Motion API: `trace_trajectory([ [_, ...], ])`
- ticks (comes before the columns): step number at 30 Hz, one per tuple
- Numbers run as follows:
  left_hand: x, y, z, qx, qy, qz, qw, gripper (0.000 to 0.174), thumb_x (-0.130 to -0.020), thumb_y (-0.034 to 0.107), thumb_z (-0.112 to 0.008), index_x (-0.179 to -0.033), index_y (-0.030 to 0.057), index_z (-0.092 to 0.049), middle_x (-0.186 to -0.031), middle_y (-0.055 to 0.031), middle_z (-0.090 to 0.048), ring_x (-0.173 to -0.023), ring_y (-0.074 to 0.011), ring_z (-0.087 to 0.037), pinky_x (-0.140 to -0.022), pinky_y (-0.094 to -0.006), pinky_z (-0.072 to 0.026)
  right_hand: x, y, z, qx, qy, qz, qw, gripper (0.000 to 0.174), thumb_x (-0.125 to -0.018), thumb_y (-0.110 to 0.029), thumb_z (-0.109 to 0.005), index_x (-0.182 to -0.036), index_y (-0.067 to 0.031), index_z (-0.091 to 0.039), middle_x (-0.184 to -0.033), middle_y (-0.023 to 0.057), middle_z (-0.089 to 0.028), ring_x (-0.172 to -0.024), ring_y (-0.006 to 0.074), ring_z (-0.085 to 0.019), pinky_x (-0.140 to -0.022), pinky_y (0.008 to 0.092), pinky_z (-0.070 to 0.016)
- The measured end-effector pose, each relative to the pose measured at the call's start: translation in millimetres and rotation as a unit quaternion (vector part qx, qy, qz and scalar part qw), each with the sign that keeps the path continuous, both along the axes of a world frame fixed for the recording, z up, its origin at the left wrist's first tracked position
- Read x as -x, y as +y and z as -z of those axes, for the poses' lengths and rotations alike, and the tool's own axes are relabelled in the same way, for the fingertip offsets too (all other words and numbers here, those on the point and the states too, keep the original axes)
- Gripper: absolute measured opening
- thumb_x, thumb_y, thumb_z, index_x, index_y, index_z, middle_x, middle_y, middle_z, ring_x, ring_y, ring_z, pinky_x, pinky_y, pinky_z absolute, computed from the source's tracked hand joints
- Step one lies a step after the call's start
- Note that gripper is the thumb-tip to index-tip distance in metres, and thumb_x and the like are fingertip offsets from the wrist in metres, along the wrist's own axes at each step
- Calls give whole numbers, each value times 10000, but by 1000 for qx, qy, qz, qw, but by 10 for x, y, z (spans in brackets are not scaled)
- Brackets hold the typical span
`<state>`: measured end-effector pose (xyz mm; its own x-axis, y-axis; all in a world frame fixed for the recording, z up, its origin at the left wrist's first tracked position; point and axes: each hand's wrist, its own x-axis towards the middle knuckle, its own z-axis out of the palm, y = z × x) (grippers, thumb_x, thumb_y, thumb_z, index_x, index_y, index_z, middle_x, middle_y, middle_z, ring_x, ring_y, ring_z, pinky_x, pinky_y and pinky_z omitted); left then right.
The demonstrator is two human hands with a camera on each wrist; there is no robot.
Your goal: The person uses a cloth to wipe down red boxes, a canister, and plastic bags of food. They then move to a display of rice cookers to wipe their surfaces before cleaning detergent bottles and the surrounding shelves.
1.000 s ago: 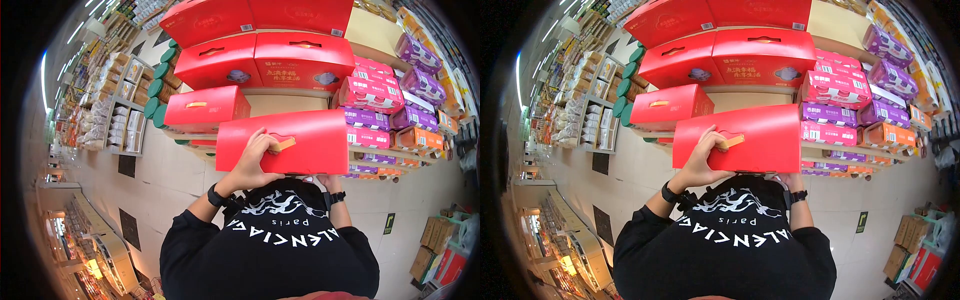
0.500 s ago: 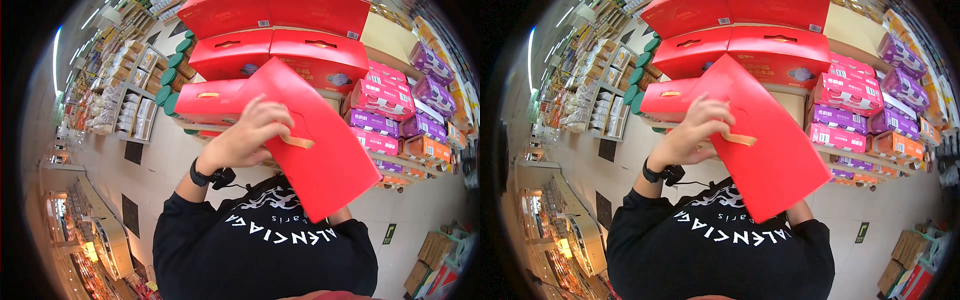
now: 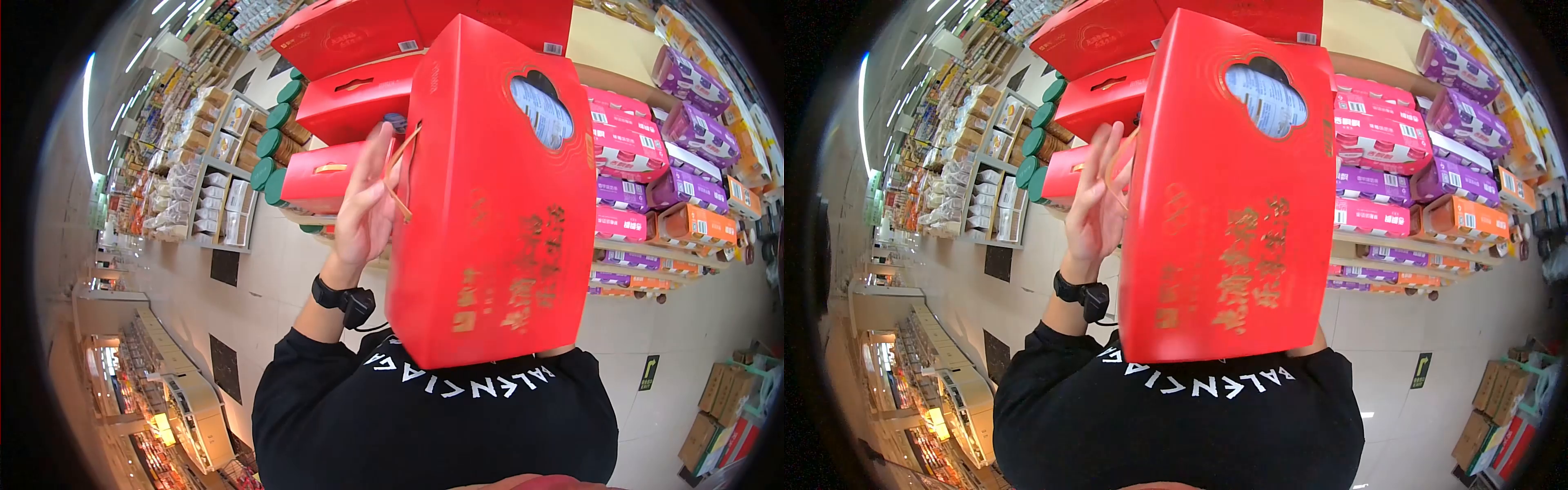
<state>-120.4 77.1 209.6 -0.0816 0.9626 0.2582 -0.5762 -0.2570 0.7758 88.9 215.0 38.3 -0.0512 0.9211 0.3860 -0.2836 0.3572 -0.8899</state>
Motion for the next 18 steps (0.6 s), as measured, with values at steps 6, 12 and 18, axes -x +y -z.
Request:
trace_trajectory([
  [6,-48,-22,59,11,202,-48,978,401,-1068,199,-586,-1402,73,-404,-1750,-251,-137,-1639,-295,-122,-1294,-419,-194,-167,-638,105,-24,-39,-66,997,549,-1115,-469,-483,-1500,-79,-520,-1471,104,-619,-1337,280,-600,-1121,461,-492],
  [12,98,-123,57,34,271,20,962,350,-992,171,-642,-1282,52,-487,-1727,-279,-218,-1643,-246,-90,-1271,-377,-189,-309,-947,117,-12,-40,-106,993,551,-1116,-472,-480,-1503,-81,-518,-1477,104,-614,-1345,282,-593,-1129,466,-485],
  [18,87,-117,-151,109,354,11,929,122,-947,61,-614,-1055,24,-656,-1587,-167,-488,-1574,-180,-290,-1151,-324,-382,-328,-927,197,59,29,-108,992,554,-1116,-475,-478,-1505,-82,-515,-1484,104,-610,-1354,284,-586,-1137,471,-478],
])
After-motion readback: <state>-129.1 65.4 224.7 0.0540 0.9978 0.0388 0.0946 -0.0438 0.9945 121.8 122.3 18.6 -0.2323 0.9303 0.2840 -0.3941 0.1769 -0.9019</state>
